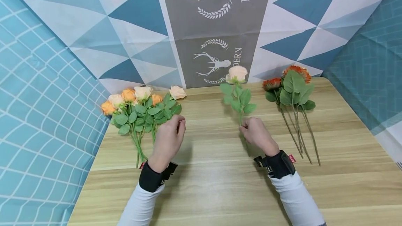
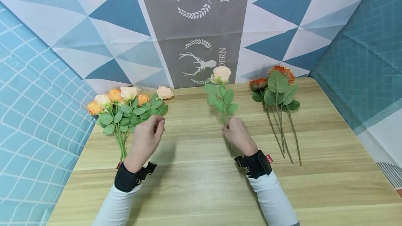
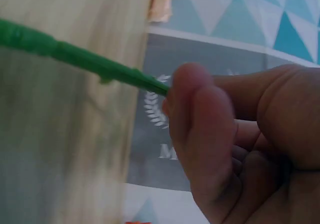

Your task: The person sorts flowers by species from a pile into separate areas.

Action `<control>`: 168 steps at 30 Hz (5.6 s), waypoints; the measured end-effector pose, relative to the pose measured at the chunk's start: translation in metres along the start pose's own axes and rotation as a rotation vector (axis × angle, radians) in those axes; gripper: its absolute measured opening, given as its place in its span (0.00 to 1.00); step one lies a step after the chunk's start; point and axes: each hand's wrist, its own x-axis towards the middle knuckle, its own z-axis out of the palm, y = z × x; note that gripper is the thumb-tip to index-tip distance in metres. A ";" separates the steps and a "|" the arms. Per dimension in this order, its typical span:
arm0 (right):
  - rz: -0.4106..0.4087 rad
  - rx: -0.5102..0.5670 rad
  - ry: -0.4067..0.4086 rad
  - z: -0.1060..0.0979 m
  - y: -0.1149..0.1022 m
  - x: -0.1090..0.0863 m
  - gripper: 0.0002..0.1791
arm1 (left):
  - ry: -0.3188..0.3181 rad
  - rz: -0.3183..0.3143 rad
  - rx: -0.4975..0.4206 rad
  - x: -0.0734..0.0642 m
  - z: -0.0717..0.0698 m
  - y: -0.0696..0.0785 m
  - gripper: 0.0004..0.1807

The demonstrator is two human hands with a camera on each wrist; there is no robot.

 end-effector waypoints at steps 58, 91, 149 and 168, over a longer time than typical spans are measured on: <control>0.033 -0.058 0.060 -0.007 0.003 0.007 0.23 | -0.702 -0.550 0.244 -0.008 -0.014 -0.116 0.19; -0.252 0.207 0.005 0.000 -0.071 -0.029 0.08 | 0.032 -0.093 -0.068 0.003 -0.021 -0.013 0.06; 0.230 0.076 -0.236 0.043 -0.012 0.004 0.16 | -0.041 -0.032 0.031 -0.001 -0.005 0.014 0.15; 0.077 -0.102 -0.174 0.032 -0.030 -0.001 0.06 | -0.243 -0.295 0.212 0.001 -0.019 -0.033 0.13</control>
